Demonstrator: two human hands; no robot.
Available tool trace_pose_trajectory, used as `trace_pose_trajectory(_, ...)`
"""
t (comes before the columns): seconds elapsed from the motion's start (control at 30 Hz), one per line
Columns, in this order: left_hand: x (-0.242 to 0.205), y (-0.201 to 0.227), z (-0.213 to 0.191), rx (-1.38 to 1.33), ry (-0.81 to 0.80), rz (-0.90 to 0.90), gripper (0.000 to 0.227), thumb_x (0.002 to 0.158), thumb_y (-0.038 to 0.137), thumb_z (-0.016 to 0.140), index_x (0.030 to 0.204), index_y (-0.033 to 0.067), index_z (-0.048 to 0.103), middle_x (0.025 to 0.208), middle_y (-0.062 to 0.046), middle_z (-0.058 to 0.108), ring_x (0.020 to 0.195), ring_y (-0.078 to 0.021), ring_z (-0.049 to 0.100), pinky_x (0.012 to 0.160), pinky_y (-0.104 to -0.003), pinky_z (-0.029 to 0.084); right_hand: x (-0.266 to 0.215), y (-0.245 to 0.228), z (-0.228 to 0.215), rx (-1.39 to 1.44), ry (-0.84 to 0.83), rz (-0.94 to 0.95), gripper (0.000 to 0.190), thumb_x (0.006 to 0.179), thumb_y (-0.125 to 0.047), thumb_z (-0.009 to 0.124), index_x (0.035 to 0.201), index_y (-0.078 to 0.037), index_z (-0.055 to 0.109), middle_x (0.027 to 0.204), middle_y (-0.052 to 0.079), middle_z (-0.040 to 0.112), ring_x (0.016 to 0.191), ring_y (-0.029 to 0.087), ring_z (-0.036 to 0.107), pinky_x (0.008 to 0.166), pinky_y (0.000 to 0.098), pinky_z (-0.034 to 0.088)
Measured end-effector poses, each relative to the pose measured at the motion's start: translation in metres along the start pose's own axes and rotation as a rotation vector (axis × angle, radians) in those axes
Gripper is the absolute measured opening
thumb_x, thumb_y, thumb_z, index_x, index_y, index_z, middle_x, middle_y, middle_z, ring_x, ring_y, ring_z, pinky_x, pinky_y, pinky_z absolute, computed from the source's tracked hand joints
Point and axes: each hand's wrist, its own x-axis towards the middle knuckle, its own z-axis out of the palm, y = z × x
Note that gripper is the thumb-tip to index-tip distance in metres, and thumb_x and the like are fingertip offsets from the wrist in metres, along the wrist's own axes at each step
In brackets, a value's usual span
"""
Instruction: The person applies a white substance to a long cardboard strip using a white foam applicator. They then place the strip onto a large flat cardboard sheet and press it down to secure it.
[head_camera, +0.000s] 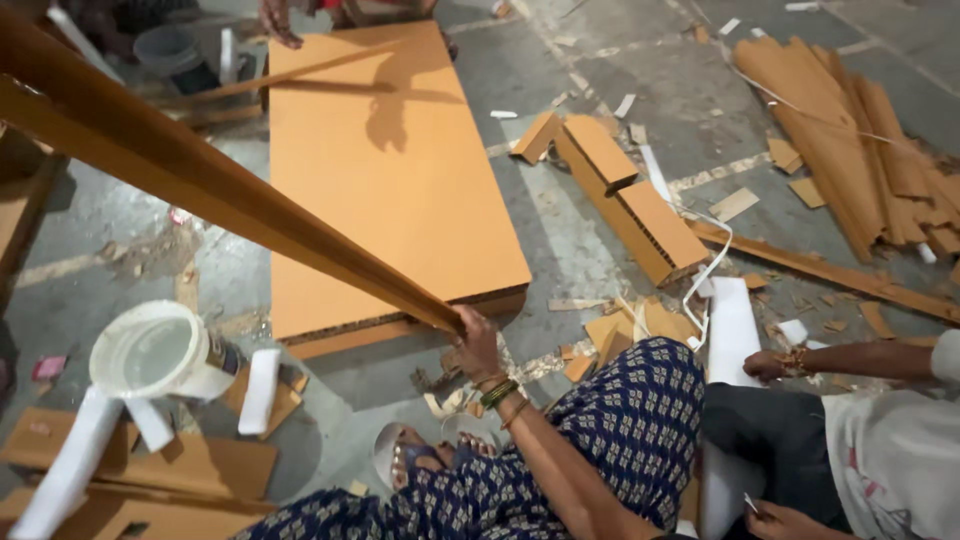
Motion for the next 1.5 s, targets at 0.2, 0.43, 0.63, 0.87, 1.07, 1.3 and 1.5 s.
trace_pose_trajectory(0.2,-0.069,-0.002,-0.059,0.38,0.178,-0.126,0.053,0.092,0.038,0.067,0.125,-0.0024,0.059,0.096,-0.015,0.068,0.091,-0.0266,0.067,0.083,-0.038,0.057,-0.004,-0.016,-0.001,0.079,-0.049,-0.02,0.04,0.09,-0.034,0.071,0.116,-0.005,0.065,0.108,0.017,0.07,0.102,0.039,0.068,0.086,0.0458,0.055)
trace_pose_trajectory(0.43,-0.083,0.001,-0.073,0.845,0.104,-0.304,0.06,0.087,0.033,0.073,0.133,-0.0024,0.056,0.101,-0.016,0.068,0.097,-0.0282,0.066,0.088,-0.041,0.055,-0.008,-0.002,-0.005,-0.1,-0.02,-0.104,0.034,0.081,-0.012,0.073,0.114,-0.008,0.067,0.108,0.013,0.071,0.102,0.036,0.068,0.091,0.0453,0.054)
trace_pose_trajectory(0.63,-0.075,-0.01,-0.087,1.169,0.035,-0.455,0.068,0.084,0.029,0.078,0.14,-0.0024,0.054,0.105,-0.016,0.068,0.102,-0.0295,0.065,0.092,-0.043,0.054,-0.005,-0.007,-0.011,-0.081,-0.011,-0.088,0.031,0.085,-0.02,0.077,0.111,-0.007,0.066,0.105,0.013,0.071,0.101,0.036,0.067,0.088,0.0459,0.053)
trace_pose_trajectory(0.87,-0.032,0.014,-0.098,1.479,-0.079,-0.096,0.08,0.079,0.024,0.084,0.148,-0.0024,0.052,0.11,-0.016,0.067,0.108,-0.0311,0.064,0.097,-0.046,0.052,0.011,-0.007,-0.019,-0.034,0.105,-0.048,0.033,0.093,-0.033,0.072,0.112,-0.006,0.066,0.105,0.016,0.07,0.097,0.038,0.067,0.083,0.0455,0.053)
trace_pose_trajectory(1.07,0.107,0.068,0.068,1.347,-0.552,0.733,0.062,0.083,0.02,0.079,0.139,0.0056,0.057,0.132,-0.017,0.063,0.126,-0.0356,0.057,0.111,-0.049,0.043,0.061,-0.007,-0.061,-0.072,0.172,0.196,0.031,0.095,-0.037,0.073,0.096,-0.006,0.066,0.077,0.011,0.066,0.071,0.028,0.064,0.064,0.0421,0.049)
trace_pose_trajectory(1.3,0.123,-0.055,0.192,1.561,-1.235,1.037,0.047,0.092,0.02,0.061,0.138,0.0161,0.055,0.123,-0.002,0.055,0.126,-0.0221,0.051,0.116,-0.062,0.025,0.102,0.033,-0.185,0.012,0.35,0.135,0.03,0.096,-0.031,0.077,0.1,-0.003,0.065,0.082,0.002,0.063,0.076,0.01,0.056,0.068,0.0282,0.049)
trace_pose_trajectory(1.5,0.107,-0.221,0.157,1.243,-1.533,1.358,0.033,0.085,0.025,0.061,0.114,0.0111,0.069,0.113,-0.001,0.069,0.118,-0.019,0.055,0.112,-0.066,0.025,0.078,0.078,-0.203,0.247,0.431,0.17,0.022,0.1,-0.021,0.075,0.102,-0.004,0.061,0.088,0.001,0.066,0.081,0.011,0.063,0.076,0.0272,0.053)
